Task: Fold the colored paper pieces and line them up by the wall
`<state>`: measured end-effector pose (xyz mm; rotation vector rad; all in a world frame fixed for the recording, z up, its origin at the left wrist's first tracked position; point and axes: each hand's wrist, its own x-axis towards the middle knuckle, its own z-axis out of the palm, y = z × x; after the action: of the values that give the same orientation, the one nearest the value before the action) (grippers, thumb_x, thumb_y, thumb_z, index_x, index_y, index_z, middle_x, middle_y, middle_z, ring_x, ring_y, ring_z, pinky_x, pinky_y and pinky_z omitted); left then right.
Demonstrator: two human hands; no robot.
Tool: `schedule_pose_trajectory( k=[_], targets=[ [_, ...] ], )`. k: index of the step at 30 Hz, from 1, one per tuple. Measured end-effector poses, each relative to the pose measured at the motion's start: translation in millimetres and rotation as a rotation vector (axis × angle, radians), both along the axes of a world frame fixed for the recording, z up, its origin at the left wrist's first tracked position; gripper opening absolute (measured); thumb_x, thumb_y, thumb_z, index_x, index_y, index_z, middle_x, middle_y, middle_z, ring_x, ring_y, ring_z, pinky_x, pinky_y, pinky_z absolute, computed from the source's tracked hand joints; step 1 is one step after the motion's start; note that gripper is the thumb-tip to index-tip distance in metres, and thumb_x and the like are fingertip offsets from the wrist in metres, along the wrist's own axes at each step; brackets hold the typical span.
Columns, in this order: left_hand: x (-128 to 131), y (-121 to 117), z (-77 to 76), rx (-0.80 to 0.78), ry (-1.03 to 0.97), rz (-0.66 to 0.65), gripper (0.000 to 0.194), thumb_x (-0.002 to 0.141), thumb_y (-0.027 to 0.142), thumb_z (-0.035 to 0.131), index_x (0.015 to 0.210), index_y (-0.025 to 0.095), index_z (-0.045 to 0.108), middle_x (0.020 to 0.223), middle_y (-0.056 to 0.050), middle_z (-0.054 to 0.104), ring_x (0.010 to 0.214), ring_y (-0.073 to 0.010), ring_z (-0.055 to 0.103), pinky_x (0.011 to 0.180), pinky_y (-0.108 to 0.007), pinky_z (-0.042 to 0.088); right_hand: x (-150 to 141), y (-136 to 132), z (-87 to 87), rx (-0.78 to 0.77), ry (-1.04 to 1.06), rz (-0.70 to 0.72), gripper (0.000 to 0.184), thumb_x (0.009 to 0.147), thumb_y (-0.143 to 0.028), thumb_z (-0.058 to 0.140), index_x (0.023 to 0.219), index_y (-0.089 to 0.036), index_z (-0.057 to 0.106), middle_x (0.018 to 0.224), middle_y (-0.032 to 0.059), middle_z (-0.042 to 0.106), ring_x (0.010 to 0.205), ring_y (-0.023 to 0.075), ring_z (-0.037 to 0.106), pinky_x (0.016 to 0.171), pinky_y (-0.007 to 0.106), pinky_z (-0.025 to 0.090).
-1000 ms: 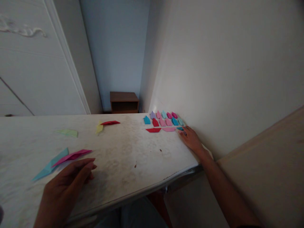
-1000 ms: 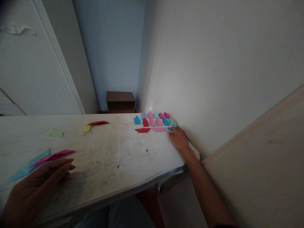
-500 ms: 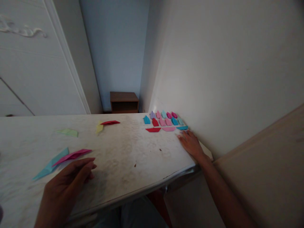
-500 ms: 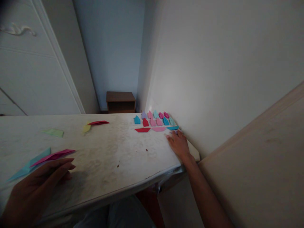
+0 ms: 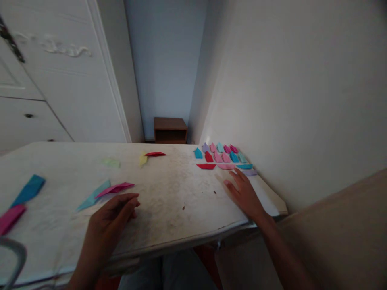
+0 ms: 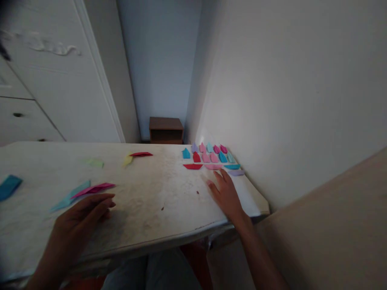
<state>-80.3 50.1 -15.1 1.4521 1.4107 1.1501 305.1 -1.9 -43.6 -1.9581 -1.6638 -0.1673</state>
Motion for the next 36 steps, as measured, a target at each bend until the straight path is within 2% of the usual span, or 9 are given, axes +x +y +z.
schedule_pose_trajectory(
  k=[5,8,10,15,18,21,26,31,36],
  targets=[
    [2,-3,-3.9,0.058,-0.118,-0.074,0.031,0.075,0.044,0.065,0.089,0.016,0.068,0.073,-0.003,0.069,0.058,-0.0138,0.061,0.055,-0.023,0.052,-55,2,7.5,0.047,0.267,0.199,0.046,0.091,-0.051,0.050,0.120,-0.019,0.064,0.126,0.0124,0.064,0.118,0.0266,0.059,0.105,0.047,0.045],
    [4,-6,-6.3,0.086,-0.145,-0.064,0.027,0.079,0.039,0.062,0.089,0.015,0.067,0.074,-0.003,0.068,0.057,-0.0124,0.060,0.053,-0.023,0.050,-70,4,12.1,-0.047,0.396,0.274,0.043,0.089,-0.050,0.054,0.116,-0.020,0.067,0.110,0.0095,0.072,0.100,0.0245,0.069,0.094,0.041,0.054],
    [3,-8,-7.2,0.126,-0.123,-0.029,0.025,0.082,0.037,0.059,0.091,0.015,0.066,0.074,-0.003,0.067,0.058,-0.0126,0.060,0.054,-0.024,0.049,-72,6,14.2,-0.096,0.418,0.284,0.043,0.086,-0.052,0.056,0.112,-0.020,0.070,0.106,0.0089,0.074,0.098,0.0253,0.070,0.092,0.040,0.055],
    [-23,-9,-5.1,0.380,0.236,0.136,0.019,0.088,0.029,0.052,0.091,0.017,0.067,0.080,-0.004,0.065,0.066,-0.0139,0.058,0.063,-0.027,0.050,-66,6,15.1,-0.120,0.463,0.227,0.047,0.078,-0.058,0.060,0.103,-0.021,0.074,0.105,0.0082,0.075,0.098,0.0284,0.071,0.090,0.041,0.057],
    [-54,-2,-3.7,0.449,0.493,0.227,0.023,0.087,0.028,0.053,0.102,0.017,0.066,0.098,-0.008,0.065,0.086,-0.0195,0.060,0.079,-0.034,0.051,-61,5,12.8,-0.138,0.473,0.216,0.049,0.075,-0.061,0.062,0.104,-0.023,0.074,0.105,0.0072,0.075,0.097,0.0294,0.071,0.088,0.041,0.058],
    [-81,10,-4.6,0.384,0.711,0.200,0.035,0.083,0.036,0.062,0.113,0.016,0.064,0.112,-0.012,0.064,0.107,-0.0276,0.056,0.096,-0.044,0.044,-59,6,10.0,-0.117,0.437,0.230,0.047,0.073,-0.061,0.063,0.101,-0.026,0.075,0.104,0.0056,0.075,0.096,0.0306,0.071,0.085,0.042,0.060],
    [-92,24,-7.7,0.239,0.911,0.099,0.038,0.083,0.048,0.063,0.102,0.015,0.068,0.109,-0.015,0.065,0.105,-0.0312,0.056,0.095,-0.048,0.043,-60,6,12.0,-0.119,0.406,0.228,0.048,0.070,-0.065,0.062,0.097,-0.027,0.075,0.104,0.0052,0.075,0.097,0.0325,0.070,0.085,0.045,0.059],
    [-88,23,-5.6,0.236,0.807,0.107,0.021,0.082,0.037,0.065,0.086,0.016,0.066,0.097,-0.011,0.066,0.097,-0.0265,0.059,0.089,-0.040,0.045,-61,4,13.9,-0.174,0.444,0.197,0.053,0.067,-0.068,0.061,0.098,-0.028,0.074,0.107,0.0056,0.074,0.101,0.0346,0.069,0.090,0.050,0.057],
    [-98,18,-1.7,0.160,0.597,0.229,0.016,0.079,0.032,0.063,0.086,0.018,0.063,0.079,-0.004,0.067,0.073,-0.0196,0.062,0.068,-0.031,0.046,-59,4,13.4,-0.154,0.420,0.228,0.051,0.069,-0.068,0.061,0.098,-0.028,0.075,0.106,0.0055,0.074,0.101,0.0345,0.069,0.089,0.050,0.057]
  ],
)
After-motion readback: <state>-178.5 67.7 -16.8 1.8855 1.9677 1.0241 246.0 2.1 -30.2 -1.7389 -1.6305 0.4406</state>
